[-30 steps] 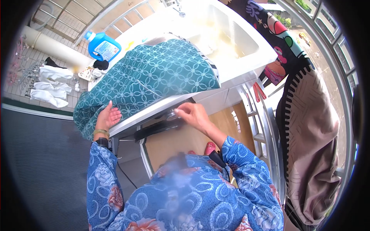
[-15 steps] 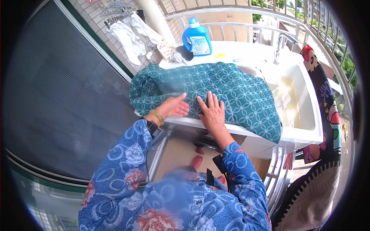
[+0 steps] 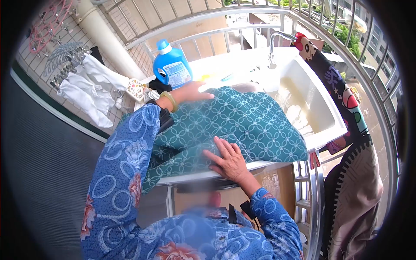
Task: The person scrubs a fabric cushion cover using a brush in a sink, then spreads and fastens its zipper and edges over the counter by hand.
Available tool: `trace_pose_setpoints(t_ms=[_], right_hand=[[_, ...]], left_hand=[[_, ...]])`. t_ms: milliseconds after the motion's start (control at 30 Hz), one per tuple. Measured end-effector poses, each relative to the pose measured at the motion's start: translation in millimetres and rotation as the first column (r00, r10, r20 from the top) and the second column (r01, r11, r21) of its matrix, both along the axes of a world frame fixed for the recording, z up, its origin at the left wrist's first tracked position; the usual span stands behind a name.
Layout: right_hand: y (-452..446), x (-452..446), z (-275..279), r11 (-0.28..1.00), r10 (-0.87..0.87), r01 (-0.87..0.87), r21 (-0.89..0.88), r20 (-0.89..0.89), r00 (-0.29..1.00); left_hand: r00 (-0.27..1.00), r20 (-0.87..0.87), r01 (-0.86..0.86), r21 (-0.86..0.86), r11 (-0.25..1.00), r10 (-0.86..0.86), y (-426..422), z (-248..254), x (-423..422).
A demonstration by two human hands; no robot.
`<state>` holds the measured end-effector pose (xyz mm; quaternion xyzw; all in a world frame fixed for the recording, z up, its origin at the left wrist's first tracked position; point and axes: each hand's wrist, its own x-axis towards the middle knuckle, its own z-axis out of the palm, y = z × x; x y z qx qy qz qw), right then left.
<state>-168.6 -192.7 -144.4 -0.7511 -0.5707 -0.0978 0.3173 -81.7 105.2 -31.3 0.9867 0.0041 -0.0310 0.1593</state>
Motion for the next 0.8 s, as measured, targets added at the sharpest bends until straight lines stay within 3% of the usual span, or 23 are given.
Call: trace_pose_setpoints(t_ms=[33,133,167,300,400,433,533,700,800], right_hand=[[0,0,0,1.000,-0.005,0.005,0.010,0.007,1.000],[-1,2,0,0.999,0.001,-0.002,0.035,0.030,1.000],[-1,2,-1,0.999,-0.005,0.003,0.043,0.050,0.999],[-2,2,-3,0.996,-0.004,0.001,0.092,0.032,0.999],[-3,1,-4,0.995,-0.003,-0.002,0.099,0.049,0.999],[-4,-1,-5,0.994,-0.002,-0.002,0.106,0.046,0.999],[-7,-1,-4,0.993,0.001,-0.009,0.114,0.063,0.998],[-6,-3,-8,0.991,-0.011,0.001,0.132,0.072,0.997],[-9,-3,-7,0.990,-0.005,-0.006,0.142,0.077,0.997]], left_hand=[[0.996,-0.077,0.043,-0.125,0.991,-0.053,-5,3,21],[0.995,-0.056,0.083,-0.085,0.993,-0.088,-1,-38,71],[0.981,-0.049,0.180,-0.117,0.977,-0.187,5,-56,84],[0.963,-0.268,-0.042,-0.151,0.988,0.000,-8,-52,78],[0.960,-0.273,-0.012,-0.234,0.972,-0.054,-3,-48,75],[0.933,-0.360,-0.088,-0.166,0.982,0.023,3,-49,81],[0.888,-0.459,-0.151,-0.245,0.958,0.023,2,-34,79],[0.912,-0.408,-0.223,-0.576,0.787,-0.039,7,-65,70],[0.921,-0.389,-0.292,-0.684,0.668,0.005,6,-66,61]])
